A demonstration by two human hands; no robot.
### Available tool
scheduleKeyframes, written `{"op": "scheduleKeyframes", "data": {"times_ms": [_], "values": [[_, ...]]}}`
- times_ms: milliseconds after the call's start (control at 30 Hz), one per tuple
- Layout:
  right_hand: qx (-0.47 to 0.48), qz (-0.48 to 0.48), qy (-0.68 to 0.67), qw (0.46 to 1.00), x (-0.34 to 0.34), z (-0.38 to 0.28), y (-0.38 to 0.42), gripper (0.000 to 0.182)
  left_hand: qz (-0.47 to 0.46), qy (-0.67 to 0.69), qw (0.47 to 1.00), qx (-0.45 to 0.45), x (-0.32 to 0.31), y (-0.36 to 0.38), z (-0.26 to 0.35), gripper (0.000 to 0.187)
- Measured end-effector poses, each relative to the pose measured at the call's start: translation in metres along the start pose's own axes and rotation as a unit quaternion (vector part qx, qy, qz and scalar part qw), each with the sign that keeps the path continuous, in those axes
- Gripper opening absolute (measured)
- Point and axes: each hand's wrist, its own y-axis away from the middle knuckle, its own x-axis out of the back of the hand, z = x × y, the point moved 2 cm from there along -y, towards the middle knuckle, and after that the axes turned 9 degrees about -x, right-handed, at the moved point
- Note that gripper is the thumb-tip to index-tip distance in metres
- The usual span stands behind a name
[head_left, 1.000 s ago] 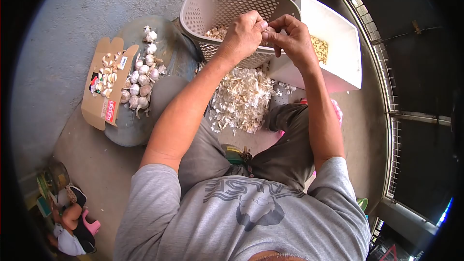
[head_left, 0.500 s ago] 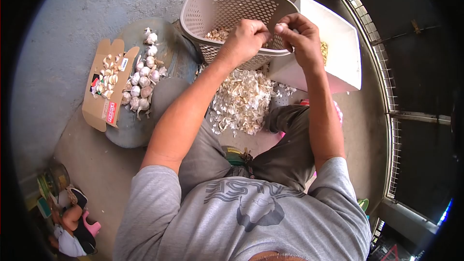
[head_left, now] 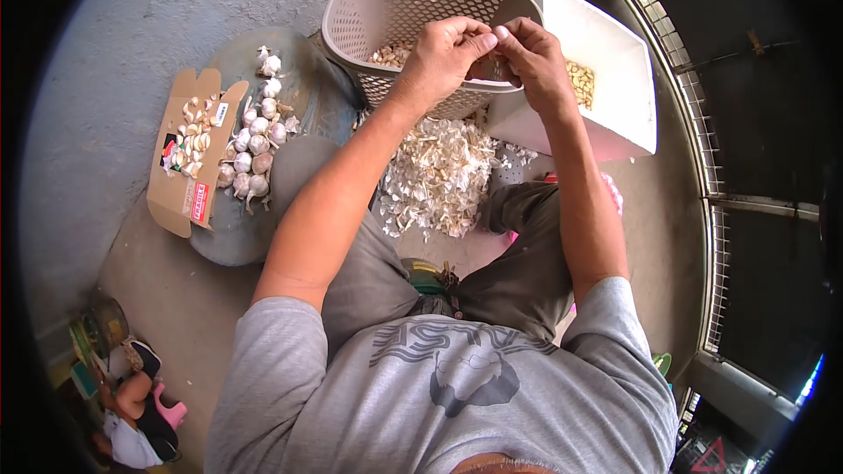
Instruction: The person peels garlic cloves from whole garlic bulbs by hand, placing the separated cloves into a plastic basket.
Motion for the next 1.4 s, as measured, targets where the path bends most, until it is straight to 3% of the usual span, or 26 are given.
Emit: {"op": "scheduleKeyframes", "data": {"times_ms": [167,267,367,467,567,667,867,967,1000,1100,1133,1233,1367,1400], "values": [[0.024,0.087,-0.044,0.995,-0.026,0.003,-0.003,0.022,0.055,0.171,0.984,0.0,-0.005,0.0,-0.008,0.02],[-0.046,0.023,-0.114,0.992,-0.016,0.014,-0.008,0.023,0.068,-0.031,0.994,-0.08,-0.005,-0.002,-0.01,0.013],[-0.088,-0.029,-0.149,0.985,-0.013,0.012,-0.006,0.025,0.079,0.031,0.996,-0.027,-0.007,-0.002,-0.011,0.009],[-0.027,0.063,-0.082,0.994,-0.033,-0.003,0.004,0.024,0.093,0.003,0.995,-0.032,-0.006,0.0,-0.009,0.01],[-0.027,0.075,-0.144,0.986,-0.038,-0.004,0.001,0.022,0.118,-0.053,0.989,-0.068,-0.009,0.0,-0.002,0.016],[-0.073,0.003,-0.169,0.983,-0.023,0.01,-0.007,0.022,0.105,-0.119,0.986,-0.045,-0.01,0.002,0.005,0.021],[-0.126,-0.011,-0.218,0.968,-0.022,0.025,-0.012,0.023,0.127,-0.25,0.943,-0.177,-0.018,0.004,0.002,0.02],[-0.152,0.039,-0.267,0.951,-0.021,0.023,-0.013,0.021,0.13,-0.236,0.933,-0.238,-0.024,0.009,0.006,0.017],[-0.148,0.016,-0.253,0.956,-0.017,0.022,-0.012,0.021,0.117,-0.24,0.936,-0.231,-0.022,0.007,0.005,0.014],[-0.125,0.013,-0.233,0.964,-0.013,0.02,-0.012,0.021,0.096,-0.081,0.99,-0.063,-0.017,0.0,-0.003,0.012],[-0.104,0.018,-0.232,0.967,-0.013,0.019,-0.014,0.022,0.093,0.045,0.994,-0.021,-0.015,-0.002,-0.006,0.012],[-0.059,0.05,-0.169,0.983,-0.005,-0.003,-0.009,0.023,0.116,0.207,0.971,-0.006,-0.008,-0.006,-0.007,0.017],[-0.046,0.001,-0.123,0.991,0.014,-0.013,-0.008,0.024,0.122,0.124,0.985,-0.023,0.004,-0.009,-0.002,0.019],[-0.026,0.054,-0.06,0.996,0.015,-0.01,-0.012,0.025,0.126,0.103,0.986,-0.029,0.005,-0.012,-0.004,0.019]]}}
